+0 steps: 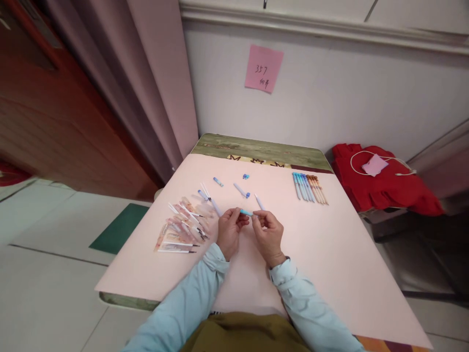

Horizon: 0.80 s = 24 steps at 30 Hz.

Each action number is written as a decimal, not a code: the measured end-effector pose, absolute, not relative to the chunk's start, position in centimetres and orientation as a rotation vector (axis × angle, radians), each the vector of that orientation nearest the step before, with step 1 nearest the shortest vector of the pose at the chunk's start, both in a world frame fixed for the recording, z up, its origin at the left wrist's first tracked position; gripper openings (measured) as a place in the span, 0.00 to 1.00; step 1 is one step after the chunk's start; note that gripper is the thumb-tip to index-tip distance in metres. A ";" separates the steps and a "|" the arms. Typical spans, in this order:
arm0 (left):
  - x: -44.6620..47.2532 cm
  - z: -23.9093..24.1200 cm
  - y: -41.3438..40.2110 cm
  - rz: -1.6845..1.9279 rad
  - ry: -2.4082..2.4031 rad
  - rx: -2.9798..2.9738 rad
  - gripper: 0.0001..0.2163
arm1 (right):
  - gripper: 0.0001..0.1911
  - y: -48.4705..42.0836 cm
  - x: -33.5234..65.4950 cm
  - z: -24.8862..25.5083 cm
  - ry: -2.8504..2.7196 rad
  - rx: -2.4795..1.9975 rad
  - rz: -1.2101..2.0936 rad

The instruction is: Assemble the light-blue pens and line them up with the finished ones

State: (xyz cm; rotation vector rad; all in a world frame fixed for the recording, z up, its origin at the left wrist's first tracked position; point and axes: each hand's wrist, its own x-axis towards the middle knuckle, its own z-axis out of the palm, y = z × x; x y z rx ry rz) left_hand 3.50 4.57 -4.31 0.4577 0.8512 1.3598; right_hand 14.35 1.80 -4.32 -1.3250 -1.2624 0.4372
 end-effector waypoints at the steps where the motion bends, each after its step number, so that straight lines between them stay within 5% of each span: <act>1: 3.5 -4.3 4.6 1.362 0.834 0.442 0.12 | 0.06 1.7 14.3 -4.3 -1.311 -1.307 0.382; 24: 3.7 -4.6 4.0 1.093 0.542 0.268 0.09 | 0.08 1.8 14.2 -4.4 -1.402 -1.399 0.230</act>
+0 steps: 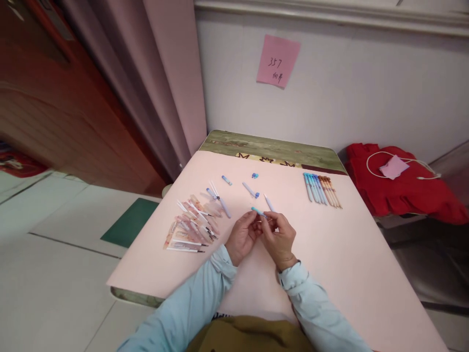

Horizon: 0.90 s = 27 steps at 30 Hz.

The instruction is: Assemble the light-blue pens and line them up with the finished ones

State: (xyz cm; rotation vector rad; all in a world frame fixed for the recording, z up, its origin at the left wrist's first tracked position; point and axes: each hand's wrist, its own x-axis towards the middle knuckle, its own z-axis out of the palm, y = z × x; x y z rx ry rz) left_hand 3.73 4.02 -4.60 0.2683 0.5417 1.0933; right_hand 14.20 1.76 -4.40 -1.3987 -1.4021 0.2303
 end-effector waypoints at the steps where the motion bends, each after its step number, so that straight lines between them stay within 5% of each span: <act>1: 3.7 -4.6 4.0 1.093 0.545 0.279 0.09 | 0.08 1.8 14.2 -4.4 -1.399 -1.394 0.238; 10: 2.6 -2.8 3.8 1.171 0.550 0.204 0.08 | 0.13 1.6 14.3 -4.7 -1.342 -1.302 0.450; 16: 1.4 0.9 0.1 1.101 0.506 0.187 0.09 | 0.07 3.9 12.1 -4.3 -1.661 -1.383 0.677; 27: -0.4 1.4 -2.6 1.072 0.617 0.168 0.08 | 0.03 6.9 7.8 -3.9 -1.897 -1.809 0.433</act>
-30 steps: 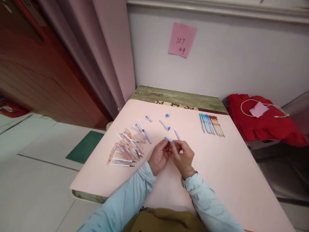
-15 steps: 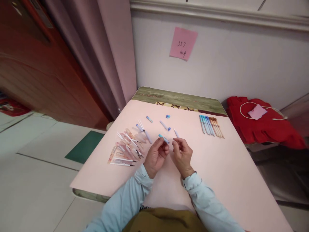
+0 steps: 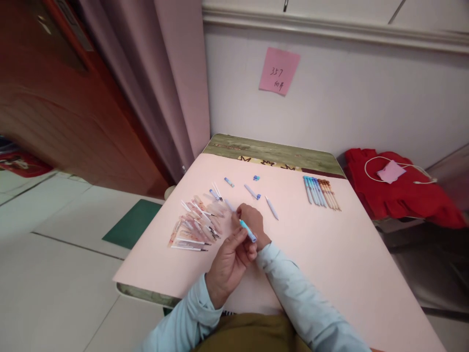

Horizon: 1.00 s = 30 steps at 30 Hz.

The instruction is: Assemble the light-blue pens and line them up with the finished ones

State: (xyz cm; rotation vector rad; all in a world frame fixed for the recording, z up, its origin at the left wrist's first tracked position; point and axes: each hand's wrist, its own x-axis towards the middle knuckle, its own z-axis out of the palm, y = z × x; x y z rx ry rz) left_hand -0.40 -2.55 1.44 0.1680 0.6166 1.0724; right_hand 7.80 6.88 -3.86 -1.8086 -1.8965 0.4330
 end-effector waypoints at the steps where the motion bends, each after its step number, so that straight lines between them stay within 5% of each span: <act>1: -0.4 1.2 -2.3 1.070 0.623 0.160 0.07 | 0.04 6.8 8.9 -3.6 -1.846 -1.822 0.413; 13: 1.0 -1.6 8.5 1.122 0.640 0.173 0.07 | 0.11 5.5 20.0 -4.2 -1.420 -2.009 0.288; 30: 0.2 -3.8 7.8 1.044 0.617 0.233 0.03 | 0.21 5.6 21.7 -6.0 -1.106 -1.770 0.443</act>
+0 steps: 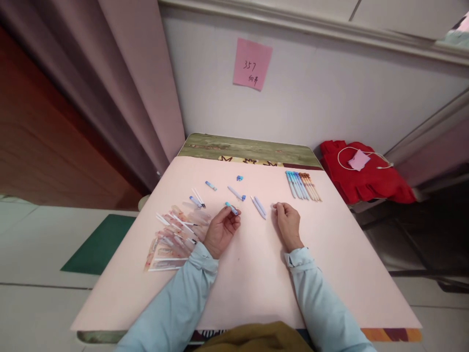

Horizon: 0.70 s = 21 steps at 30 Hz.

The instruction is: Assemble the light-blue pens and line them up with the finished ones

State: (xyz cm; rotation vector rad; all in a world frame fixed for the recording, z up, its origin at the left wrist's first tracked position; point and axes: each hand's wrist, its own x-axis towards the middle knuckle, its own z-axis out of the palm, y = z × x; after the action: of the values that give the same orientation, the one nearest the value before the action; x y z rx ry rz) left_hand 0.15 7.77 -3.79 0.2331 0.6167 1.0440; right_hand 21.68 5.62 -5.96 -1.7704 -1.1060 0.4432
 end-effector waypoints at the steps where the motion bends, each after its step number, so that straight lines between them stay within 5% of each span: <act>1: 0.1 -3.8 7.7 1.048 0.614 0.230 0.03 | 0.21 5.6 21.8 -6.1 -1.087 -1.764 0.452; 10: 0.5 -3.7 7.0 0.975 0.589 0.218 0.04 | 0.20 6.8 20.6 -3.3 -1.168 -1.669 0.408; 17: 1.1 -4.6 6.3 0.920 0.525 0.396 0.06 | 0.08 13.2 12.3 3.9 -2.048 -1.473 0.487; 21: 1.5 -5.0 6.2 0.965 0.478 0.424 0.06 | 0.10 15.5 5.0 4.2 -2.552 -1.595 0.328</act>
State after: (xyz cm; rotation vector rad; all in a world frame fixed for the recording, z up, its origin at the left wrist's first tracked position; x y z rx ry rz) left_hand 1.55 6.17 -4.97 0.4237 0.4777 0.9648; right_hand 4.99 15.49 4.21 -1.5954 -2.5522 0.3279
